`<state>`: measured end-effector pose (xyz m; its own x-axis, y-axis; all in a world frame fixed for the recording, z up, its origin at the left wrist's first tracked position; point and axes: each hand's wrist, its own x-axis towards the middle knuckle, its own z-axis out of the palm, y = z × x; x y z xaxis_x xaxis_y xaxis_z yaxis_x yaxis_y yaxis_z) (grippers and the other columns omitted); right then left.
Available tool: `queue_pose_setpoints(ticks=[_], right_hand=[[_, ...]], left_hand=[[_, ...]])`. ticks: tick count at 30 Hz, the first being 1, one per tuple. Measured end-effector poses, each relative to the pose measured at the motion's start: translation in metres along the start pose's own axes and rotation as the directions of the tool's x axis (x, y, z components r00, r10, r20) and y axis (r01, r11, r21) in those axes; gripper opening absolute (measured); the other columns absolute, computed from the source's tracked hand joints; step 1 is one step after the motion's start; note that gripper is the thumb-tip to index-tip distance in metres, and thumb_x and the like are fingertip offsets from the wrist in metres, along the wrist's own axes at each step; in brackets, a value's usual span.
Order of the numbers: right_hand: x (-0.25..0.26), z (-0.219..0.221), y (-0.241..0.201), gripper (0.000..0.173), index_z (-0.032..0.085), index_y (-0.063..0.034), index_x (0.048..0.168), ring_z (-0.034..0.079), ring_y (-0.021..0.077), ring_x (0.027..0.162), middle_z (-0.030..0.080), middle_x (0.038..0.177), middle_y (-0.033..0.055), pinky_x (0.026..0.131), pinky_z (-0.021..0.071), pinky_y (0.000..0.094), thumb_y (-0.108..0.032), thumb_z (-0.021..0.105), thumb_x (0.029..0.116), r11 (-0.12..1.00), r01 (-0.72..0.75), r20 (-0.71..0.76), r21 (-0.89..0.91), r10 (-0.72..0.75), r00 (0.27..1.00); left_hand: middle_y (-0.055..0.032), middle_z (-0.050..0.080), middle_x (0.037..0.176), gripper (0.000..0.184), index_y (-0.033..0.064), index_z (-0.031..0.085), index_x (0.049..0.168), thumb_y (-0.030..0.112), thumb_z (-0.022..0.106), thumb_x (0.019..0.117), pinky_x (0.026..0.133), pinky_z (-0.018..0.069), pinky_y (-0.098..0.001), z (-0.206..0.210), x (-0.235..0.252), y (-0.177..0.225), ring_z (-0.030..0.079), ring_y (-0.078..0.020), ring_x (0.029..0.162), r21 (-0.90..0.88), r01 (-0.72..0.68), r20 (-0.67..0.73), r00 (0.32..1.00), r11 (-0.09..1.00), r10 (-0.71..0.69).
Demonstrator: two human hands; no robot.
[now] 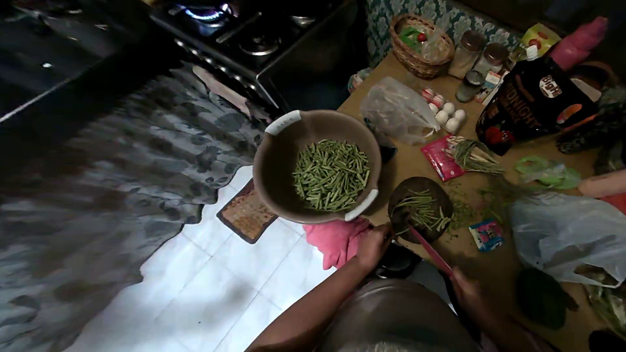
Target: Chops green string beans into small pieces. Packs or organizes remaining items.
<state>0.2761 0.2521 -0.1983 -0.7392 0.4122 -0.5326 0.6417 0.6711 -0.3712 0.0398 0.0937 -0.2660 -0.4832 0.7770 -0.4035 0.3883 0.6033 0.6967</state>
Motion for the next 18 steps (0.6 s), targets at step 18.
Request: queue_pose_setpoints(ticks=[18], right_hand=[[0.009, 0.012, 0.003, 0.038, 0.054, 0.0047, 0.138, 0.071, 0.0398, 0.101, 0.07, 0.109, 0.0262, 0.091, 0.0562, 0.0563, -0.019, 0.043, 0.11, 0.987, -0.039, 0.023, 0.159, 0.035, 0.999]], left_hand=[[-0.0128, 0.07, 0.101, 0.024, -0.0009, 0.068, 0.112, 0.019, 0.063, 0.1013, 0.081, 0.0595, -0.0373, -0.005, -0.01, -0.003, 0.07, -0.0182, 0.086, -0.403, 0.058, 0.026, 0.998, 0.913, -0.052]])
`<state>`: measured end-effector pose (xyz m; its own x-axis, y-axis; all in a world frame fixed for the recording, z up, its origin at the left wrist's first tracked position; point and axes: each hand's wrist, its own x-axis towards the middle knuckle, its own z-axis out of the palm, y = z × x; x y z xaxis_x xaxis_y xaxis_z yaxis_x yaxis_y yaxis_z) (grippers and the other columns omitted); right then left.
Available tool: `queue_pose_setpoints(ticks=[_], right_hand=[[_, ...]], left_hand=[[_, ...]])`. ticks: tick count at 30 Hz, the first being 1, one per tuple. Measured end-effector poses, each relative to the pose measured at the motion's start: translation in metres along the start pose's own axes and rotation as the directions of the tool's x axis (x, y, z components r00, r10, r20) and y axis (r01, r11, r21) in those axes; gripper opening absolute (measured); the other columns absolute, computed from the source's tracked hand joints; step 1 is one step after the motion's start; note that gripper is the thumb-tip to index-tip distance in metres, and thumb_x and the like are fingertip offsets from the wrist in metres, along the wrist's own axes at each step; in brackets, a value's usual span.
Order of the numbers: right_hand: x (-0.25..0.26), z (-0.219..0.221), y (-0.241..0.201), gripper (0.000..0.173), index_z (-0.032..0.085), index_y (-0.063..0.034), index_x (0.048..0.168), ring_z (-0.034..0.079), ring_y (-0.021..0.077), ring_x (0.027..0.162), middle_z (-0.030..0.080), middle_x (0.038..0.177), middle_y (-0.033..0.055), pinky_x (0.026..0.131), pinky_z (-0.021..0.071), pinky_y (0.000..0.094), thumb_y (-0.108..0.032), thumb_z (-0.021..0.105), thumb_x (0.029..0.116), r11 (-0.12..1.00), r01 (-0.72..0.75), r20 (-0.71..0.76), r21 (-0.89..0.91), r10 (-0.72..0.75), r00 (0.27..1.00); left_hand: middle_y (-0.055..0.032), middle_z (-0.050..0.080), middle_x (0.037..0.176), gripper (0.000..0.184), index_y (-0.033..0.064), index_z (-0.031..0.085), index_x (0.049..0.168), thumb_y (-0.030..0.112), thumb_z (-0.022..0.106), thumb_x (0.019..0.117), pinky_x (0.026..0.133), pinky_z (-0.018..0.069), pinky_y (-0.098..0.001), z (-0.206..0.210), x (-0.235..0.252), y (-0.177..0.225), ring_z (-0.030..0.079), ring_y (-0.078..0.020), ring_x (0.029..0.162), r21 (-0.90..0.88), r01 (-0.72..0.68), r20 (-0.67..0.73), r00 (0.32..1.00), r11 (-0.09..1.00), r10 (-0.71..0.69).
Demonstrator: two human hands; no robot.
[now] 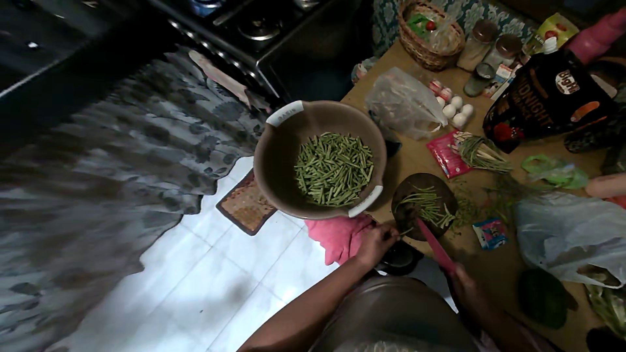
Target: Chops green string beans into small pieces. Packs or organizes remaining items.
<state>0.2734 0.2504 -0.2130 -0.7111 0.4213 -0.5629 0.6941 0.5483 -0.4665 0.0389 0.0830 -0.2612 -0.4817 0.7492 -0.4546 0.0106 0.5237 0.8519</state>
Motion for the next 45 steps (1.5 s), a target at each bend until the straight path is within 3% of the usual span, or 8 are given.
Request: queue_pose_setpoints(ticks=[9, 13, 20, 25, 28, 35, 40, 45], right_hand=[[-0.004, 0.003, 0.004, 0.037, 0.057, 0.0023, 0.135, 0.071, 0.042, 0.099, 0.071, 0.107, 0.026, 0.088, 0.0558, 0.0594, -0.02, 0.044, 0.1092, 0.995, -0.043, 0.045, -0.096, 0.047, 0.998], [-0.001, 0.004, 0.0, 0.036, 0.056, 0.0031, 0.134, 0.073, 0.0412, 0.092, 0.071, 0.1, 0.0254, 0.083, 0.0579, 0.0578, -0.019, 0.043, 0.1095, 0.994, -0.007, 0.01, -0.108, 0.008, 1.0], [-0.012, 0.002, -0.014, 0.031, 0.063, 0.0034, 0.124, 0.074, 0.039, 0.076, 0.072, 0.083, 0.022, 0.068, 0.0604, 0.0557, -0.018, 0.048, 0.1079, 0.98, 0.054, -0.109, -0.194, -0.076, 0.991], [-0.009, -0.008, -0.027, 0.039, 0.05, -0.0028, 0.143, 0.072, 0.0414, 0.101, 0.071, 0.108, 0.0244, 0.088, 0.0567, 0.0571, -0.021, 0.037, 0.1115, 0.947, -0.132, 0.124, -0.291, 0.175, 0.977], [0.003, 0.001, -0.029, 0.038, 0.049, -0.0035, 0.144, 0.072, 0.0426, 0.101, 0.071, 0.107, 0.0251, 0.088, 0.0561, 0.0581, -0.021, 0.037, 0.1118, 0.931, -0.196, 0.14, -0.308, 0.248, 0.959], [0.008, 0.008, 0.004, 0.036, 0.056, 0.0056, 0.135, 0.071, 0.04, 0.098, 0.07, 0.107, 0.0265, 0.088, 0.0569, 0.0564, -0.017, 0.043, 0.1095, 0.997, 0.031, -0.021, -0.064, -0.032, 0.999], [-0.01, -0.024, -0.025, 0.04, 0.051, 0.0073, 0.138, 0.071, 0.0443, 0.097, 0.069, 0.106, 0.0293, 0.087, 0.0559, 0.0588, -0.02, 0.041, 0.1109, 0.991, -0.067, -0.023, -0.118, 0.064, 0.998], [-0.015, -0.023, -0.024, 0.039, 0.053, 0.005, 0.137, 0.071, 0.0432, 0.094, 0.07, 0.101, 0.027, 0.084, 0.0565, 0.0585, -0.021, 0.042, 0.1105, 0.983, -0.087, 0.023, -0.162, 0.092, 0.995]], left_hand=[[-0.0185, 0.07, 0.106, 0.027, -0.0037, 0.067, 0.115, 0.018, 0.066, 0.099, 0.094, 0.0545, -0.0437, 0.016, 0.03, 0.002, 0.069, -0.0266, 0.099, 0.112, -0.066, 0.023, 0.998, 0.992, 0.064], [-0.0158, 0.07, 0.105, 0.026, -0.0027, 0.067, 0.114, 0.017, 0.068, 0.0972, 0.092, 0.0551, -0.0396, 0.003, 0.01, -0.01, 0.068, -0.0215, 0.096, 0.076, -0.025, 0.022, 0.999, 0.997, 0.023], [-0.0098, 0.07, 0.096, 0.021, -0.002, 0.066, 0.111, 0.012, 0.069, 0.0964, 0.074, 0.0619, -0.0323, 0.007, -0.001, -0.01, 0.071, -0.0145, 0.075, -0.106, 0.104, 0.016, 0.995, 0.989, -0.103], [-0.0113, 0.07, 0.099, 0.023, -0.0028, 0.065, 0.114, 0.013, 0.068, 0.0973, 0.076, 0.0619, -0.0326, 0.011, 0.003, -0.006, 0.071, -0.0152, 0.078, -0.124, 0.12, 0.035, 0.993, 0.985, -0.116], [-0.0116, 0.069, 0.098, 0.021, -0.0027, 0.065, 0.112, 0.012, 0.067, 0.0974, 0.075, 0.0615, -0.0327, 0.011, 0.004, -0.008, 0.07, -0.0152, 0.077, -0.12, 0.118, 0.048, 0.992, 0.986, -0.113], [-0.0095, 0.07, 0.091, 0.016, -0.0051, 0.063, 0.108, 0.005, 0.068, 0.0959, 0.072, 0.0625, -0.0309, 0.01, 0.009, -0.002, 0.071, -0.0141, 0.073, -0.358, 0.165, -0.007, 0.984, 0.919, -0.179], [-0.01, 0.068, 0.091, 0.016, -0.0068, 0.061, 0.108, 0.002, 0.067, 0.0968, 0.074, 0.0623, -0.0312, 0.019, 0.024, 0.014, 0.07, -0.0147, 0.075, -0.599, 0.201, 0.0, 0.968, 0.775, -0.25], [-0.011, 0.069, 0.094, 0.016, -0.0079, 0.063, 0.109, 0.002, 0.067, 0.0964, 0.075, 0.0622, -0.0299, 0.029, 0.029, 0.01, 0.07, -0.014, 0.077, -0.571, 0.186, -0.029, 0.969, 0.8, -0.246]])
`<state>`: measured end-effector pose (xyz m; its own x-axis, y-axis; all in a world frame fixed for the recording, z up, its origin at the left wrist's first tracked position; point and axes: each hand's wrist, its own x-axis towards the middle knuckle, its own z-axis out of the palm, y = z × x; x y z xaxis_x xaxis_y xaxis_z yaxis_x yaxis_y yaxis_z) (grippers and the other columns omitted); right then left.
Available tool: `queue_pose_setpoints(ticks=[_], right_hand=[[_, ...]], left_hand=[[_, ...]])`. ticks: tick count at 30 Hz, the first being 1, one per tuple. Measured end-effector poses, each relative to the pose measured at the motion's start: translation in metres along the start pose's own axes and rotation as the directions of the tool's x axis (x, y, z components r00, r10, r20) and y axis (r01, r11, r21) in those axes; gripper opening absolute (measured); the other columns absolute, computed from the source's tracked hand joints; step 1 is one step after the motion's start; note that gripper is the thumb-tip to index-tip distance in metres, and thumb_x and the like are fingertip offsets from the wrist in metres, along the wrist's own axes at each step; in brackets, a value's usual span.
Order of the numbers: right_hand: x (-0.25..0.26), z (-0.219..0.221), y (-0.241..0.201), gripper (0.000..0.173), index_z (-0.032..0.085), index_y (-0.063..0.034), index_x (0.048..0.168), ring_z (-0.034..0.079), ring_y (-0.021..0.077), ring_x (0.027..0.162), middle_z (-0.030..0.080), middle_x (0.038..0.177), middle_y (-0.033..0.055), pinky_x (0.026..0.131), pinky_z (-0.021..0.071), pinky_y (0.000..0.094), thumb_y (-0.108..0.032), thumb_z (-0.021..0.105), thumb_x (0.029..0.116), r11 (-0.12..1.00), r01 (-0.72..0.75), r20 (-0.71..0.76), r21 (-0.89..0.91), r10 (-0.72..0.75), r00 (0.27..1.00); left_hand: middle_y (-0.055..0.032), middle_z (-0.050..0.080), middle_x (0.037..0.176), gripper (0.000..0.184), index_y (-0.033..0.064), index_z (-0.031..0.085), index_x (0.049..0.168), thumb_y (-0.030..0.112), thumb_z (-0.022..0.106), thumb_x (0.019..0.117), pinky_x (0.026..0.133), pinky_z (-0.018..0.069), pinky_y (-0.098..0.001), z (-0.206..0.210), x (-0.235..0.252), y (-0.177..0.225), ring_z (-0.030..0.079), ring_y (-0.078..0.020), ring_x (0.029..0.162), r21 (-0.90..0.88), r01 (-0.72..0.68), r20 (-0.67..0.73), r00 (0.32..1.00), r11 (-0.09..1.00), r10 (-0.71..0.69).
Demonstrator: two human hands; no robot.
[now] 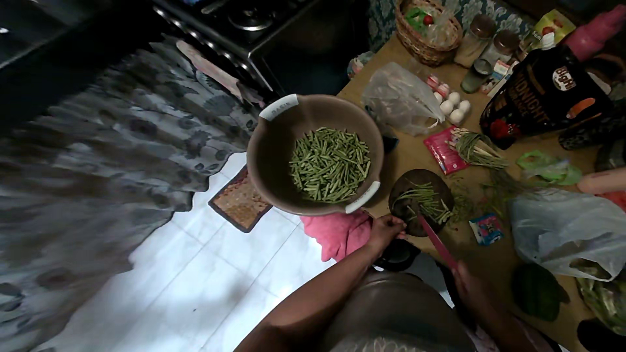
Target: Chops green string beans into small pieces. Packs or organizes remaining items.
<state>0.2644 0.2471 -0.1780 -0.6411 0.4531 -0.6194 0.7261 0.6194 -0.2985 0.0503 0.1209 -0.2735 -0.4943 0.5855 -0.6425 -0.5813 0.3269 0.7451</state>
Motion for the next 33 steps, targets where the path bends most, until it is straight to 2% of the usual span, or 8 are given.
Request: queue_pose_setpoints(ticks=[7, 8, 13, 18, 23, 29, 31, 33], right_hand=[[-0.007, 0.004, -0.006, 0.034, 0.057, 0.005, 0.131, 0.072, 0.0445, 0.094, 0.071, 0.102, 0.0279, 0.083, 0.0571, 0.0586, -0.017, 0.042, 0.11, 0.996, -0.017, 0.008, -0.09, 0.018, 1.0], [-0.005, 0.009, 0.002, 0.033, 0.059, 0.003, 0.129, 0.073, 0.0428, 0.088, 0.072, 0.095, 0.0257, 0.077, 0.0586, 0.0574, -0.018, 0.042, 0.1095, 0.994, 0.012, -0.016, -0.106, -0.014, 1.0], [0.003, 0.007, 0.002, 0.035, 0.053, -0.0026, 0.138, 0.072, 0.0415, 0.094, 0.071, 0.1, 0.0241, 0.083, 0.0573, 0.0574, -0.022, 0.041, 0.111, 0.993, -0.024, 0.121, -0.12, 0.039, 0.992], [0.011, 0.017, -0.013, 0.035, 0.054, -0.0017, 0.138, 0.072, 0.0427, 0.096, 0.072, 0.102, 0.0251, 0.083, 0.0574, 0.0573, -0.019, 0.041, 0.1102, 0.991, -0.063, 0.08, -0.121, 0.073, 0.994], [0.016, 0.02, 0.001, 0.035, 0.058, 0.0014, 0.135, 0.073, 0.044, 0.092, 0.072, 0.097, 0.0268, 0.081, 0.0579, 0.0587, -0.019, 0.045, 0.1089, 0.999, 0.037, 0.019, -0.025, -0.037, 0.999], [0.019, 0.035, 0.025, 0.033, 0.062, 0.0022, 0.126, 0.073, 0.0428, 0.083, 0.072, 0.087, 0.0251, 0.076, 0.0586, 0.058, -0.021, 0.048, 0.1077, 0.991, 0.119, -0.065, 0.058, -0.115, 0.991], [0.014, 0.037, 0.03, 0.031, 0.064, 0.0019, 0.123, 0.073, 0.0418, 0.078, 0.071, 0.082, 0.0236, 0.07, 0.0591, 0.0578, -0.02, 0.05, 0.1066, 0.989, 0.137, -0.136, 0.06, -0.128, 0.982], [0.009, 0.035, 0.031, 0.03, 0.064, 0.0013, 0.122, 0.073, 0.0418, 0.077, 0.071, 0.082, 0.0233, 0.069, 0.0593, 0.0576, -0.02, 0.049, 0.1069, 0.991, 0.12, -0.144, 0.053, -0.111, 0.983]], left_hand=[[-0.0134, 0.068, 0.1, 0.019, -0.0088, 0.062, 0.11, -0.004, 0.069, 0.0925, 0.079, 0.0626, -0.0297, -0.005, -0.011, -0.006, 0.072, -0.0151, 0.082, 0.015, -0.01, -0.004, 1.0, 1.0, 0.01], [-0.0133, 0.068, 0.1, 0.019, -0.0087, 0.061, 0.11, -0.004, 0.069, 0.0927, 0.079, 0.0627, -0.0296, -0.005, -0.011, -0.007, 0.072, -0.015, 0.081, 0.01, -0.002, -0.004, 1.0, 1.0, 0.002], [-0.013, 0.068, 0.099, 0.019, -0.0082, 0.061, 0.108, -0.004, 0.07, 0.0923, 0.079, 0.0631, -0.0301, -0.003, -0.008, -0.009, 0.072, -0.0155, 0.081, -0.004, 0.01, -0.003, 1.0, 1.0, -0.01], [-0.0139, 0.068, 0.101, 0.019, -0.0086, 0.062, 0.11, -0.004, 0.068, 0.0929, 0.079, 0.0626, -0.0311, -0.005, -0.005, -0.013, 0.072, -0.0166, 0.082, 0.046, 0.025, 0.014, 1.0, 0.999, -0.025], [-0.0121, 0.071, 0.098, 0.018, -0.0062, 0.064, 0.109, 0.001, 0.069, 0.0934, 0.08, 0.0621, -0.0337, -0.006, -0.017, -0.002, 0.072, -0.0168, 0.081, 0.185, -0.114, 0.046, 0.993, 0.976, 0.107], [-0.0127, 0.071, 0.103, 0.025, -0.0032, 0.069, 0.116, 0.015, 0.065, 0.1003, 0.085, 0.0572, -0.0309, 0.064, -0.026, 0.058, 0.068, -0.0138, 0.09, 0.344, -0.444, 0.375, 0.873, 0.827, 0.313], [-0.015, 0.07, 0.113, 0.026, -0.0016, 0.071, 0.116, 0.019, 0.062, 0.102, 0.093, 0.0542, -0.03, 0.075, -0.02, 0.073, 0.067, -0.0157, 0.101, 0.404, -0.586, 0.409, 0.803, 0.702, 0.435], [-0.0191, 0.067, 0.126, 0.026, -0.001, 0.072, 0.117, 0.018, 0.058, 0.1036, 0.107, 0.0494, -0.0377, 0.065, -0.007, 0.085, 0.064, -0.026, 0.12, 0.614, -0.591, 0.375, 0.801, 0.522, 0.466]])
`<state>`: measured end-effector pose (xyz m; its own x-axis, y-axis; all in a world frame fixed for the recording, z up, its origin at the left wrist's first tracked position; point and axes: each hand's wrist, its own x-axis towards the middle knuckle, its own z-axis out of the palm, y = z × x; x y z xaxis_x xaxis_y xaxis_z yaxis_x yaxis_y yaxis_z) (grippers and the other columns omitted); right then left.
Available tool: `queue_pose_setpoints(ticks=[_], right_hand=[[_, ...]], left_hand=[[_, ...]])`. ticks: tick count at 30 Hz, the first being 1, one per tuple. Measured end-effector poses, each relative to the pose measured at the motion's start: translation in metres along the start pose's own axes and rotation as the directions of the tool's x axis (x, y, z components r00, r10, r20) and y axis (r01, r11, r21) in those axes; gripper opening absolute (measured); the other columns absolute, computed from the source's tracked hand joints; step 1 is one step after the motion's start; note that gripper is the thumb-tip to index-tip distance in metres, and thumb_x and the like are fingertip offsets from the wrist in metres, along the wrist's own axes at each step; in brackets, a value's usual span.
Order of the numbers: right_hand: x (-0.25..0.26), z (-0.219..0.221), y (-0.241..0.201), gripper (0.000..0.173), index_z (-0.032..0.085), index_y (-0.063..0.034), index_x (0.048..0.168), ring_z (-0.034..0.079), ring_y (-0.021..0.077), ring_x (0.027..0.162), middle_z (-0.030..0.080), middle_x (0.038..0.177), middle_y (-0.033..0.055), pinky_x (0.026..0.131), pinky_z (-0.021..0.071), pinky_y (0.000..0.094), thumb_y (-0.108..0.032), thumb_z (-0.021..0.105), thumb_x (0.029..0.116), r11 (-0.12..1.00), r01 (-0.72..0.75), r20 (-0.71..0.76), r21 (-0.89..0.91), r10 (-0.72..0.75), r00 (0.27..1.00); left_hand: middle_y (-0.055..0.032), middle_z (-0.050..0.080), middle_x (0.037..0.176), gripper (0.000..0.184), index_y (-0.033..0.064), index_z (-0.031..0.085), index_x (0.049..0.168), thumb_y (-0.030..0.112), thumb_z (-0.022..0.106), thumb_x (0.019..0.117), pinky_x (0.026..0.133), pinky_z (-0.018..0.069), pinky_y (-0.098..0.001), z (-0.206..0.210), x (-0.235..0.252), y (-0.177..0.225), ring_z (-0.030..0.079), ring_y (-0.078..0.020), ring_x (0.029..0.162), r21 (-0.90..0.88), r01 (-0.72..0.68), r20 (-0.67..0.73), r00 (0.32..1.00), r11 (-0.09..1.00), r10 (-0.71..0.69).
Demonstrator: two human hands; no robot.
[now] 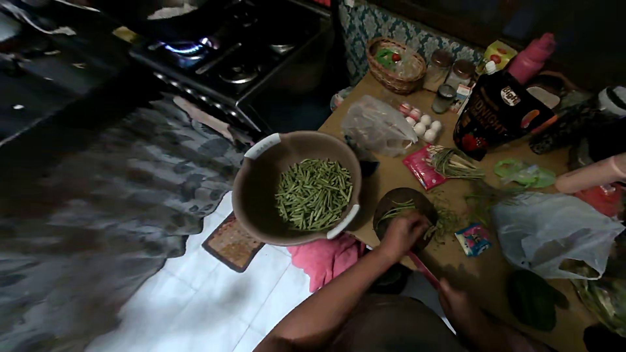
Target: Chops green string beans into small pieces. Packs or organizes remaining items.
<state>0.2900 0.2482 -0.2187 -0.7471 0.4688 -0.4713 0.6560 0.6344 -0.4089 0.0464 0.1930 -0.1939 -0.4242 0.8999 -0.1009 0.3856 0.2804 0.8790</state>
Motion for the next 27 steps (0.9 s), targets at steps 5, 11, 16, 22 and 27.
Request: queue_pose_setpoints(ticks=[5, 11, 16, 22, 27], right_hand=[[0.005, -0.016, -0.015, 0.04, 0.053, -0.0047, 0.142, 0.071, 0.0451, 0.101, 0.072, 0.104, 0.027, 0.088, 0.0559, 0.059, -0.026, 0.039, 0.1118, 0.987, -0.141, 0.275, -0.081, 0.158, 0.948], [0.014, -0.025, -0.016, 0.038, 0.051, -0.0058, 0.142, 0.071, 0.0439, 0.104, 0.071, 0.108, 0.0263, 0.089, 0.0556, 0.0581, -0.025, 0.039, 0.1119, 0.981, -0.172, 0.273, -0.086, 0.189, 0.943], [0.016, -0.035, -0.025, 0.038, 0.048, -0.0082, 0.145, 0.07, 0.0439, 0.106, 0.071, 0.11, 0.0259, 0.09, 0.0555, 0.0576, -0.025, 0.037, 0.1124, 0.978, -0.17, 0.313, -0.118, 0.199, 0.928], [0.032, -0.037, -0.025, 0.041, 0.045, -0.0056, 0.148, 0.069, 0.0452, 0.108, 0.069, 0.114, 0.0281, 0.093, 0.0539, 0.0582, -0.023, 0.039, 0.1118, 0.971, -0.201, 0.307, -0.127, 0.232, 0.923], [0.038, -0.043, -0.025, 0.039, 0.047, -0.0006, 0.145, 0.067, 0.0471, 0.11, 0.068, 0.115, 0.03, 0.095, 0.0523, 0.0594, -0.018, 0.041, 0.1108, 0.977, -0.189, 0.279, -0.095, 0.208, 0.938]], left_hand=[[-0.0241, 0.059, 0.139, 0.03, -0.0004, 0.068, 0.126, 0.016, 0.055, 0.1035, 0.112, 0.0404, -0.0556, -0.02, 0.011, -0.062, 0.049, -0.0452, 0.135, 0.586, 0.164, 0.008, 0.978, 0.794, -0.208], [-0.025, 0.055, 0.143, 0.036, 0.002, 0.057, 0.139, 0.014, 0.052, 0.1058, 0.108, 0.0468, -0.0555, -0.023, 0.008, -0.063, 0.054, -0.0426, 0.134, 0.545, 0.365, 0.031, 0.891, 0.754, -0.454], [-0.0231, 0.061, 0.137, 0.034, 0.0015, 0.062, 0.134, 0.016, 0.052, 0.1055, 0.11, 0.0458, -0.0521, -0.03, 0.0, -0.061, 0.059, -0.0382, 0.129, 0.413, 0.387, -0.007, 0.907, 0.825, -0.422], [-0.0215, 0.06, 0.138, 0.033, 0.0026, 0.064, 0.131, 0.021, 0.052, 0.1065, 0.108, 0.0482, -0.0508, -0.036, -0.015, -0.07, 0.061, -0.0357, 0.127, 0.377, 0.371, -0.043, 0.922, 0.849, -0.384], [-0.0236, 0.068, 0.119, 0.031, -0.0046, 0.068, 0.119, 0.019, 0.052, 0.1066, 0.103, 0.0512, -0.047, -0.035, -0.044, -0.069, 0.067, -0.0355, 0.114, 0.296, 0.236, -0.161, 0.967, 0.926, -0.196]])
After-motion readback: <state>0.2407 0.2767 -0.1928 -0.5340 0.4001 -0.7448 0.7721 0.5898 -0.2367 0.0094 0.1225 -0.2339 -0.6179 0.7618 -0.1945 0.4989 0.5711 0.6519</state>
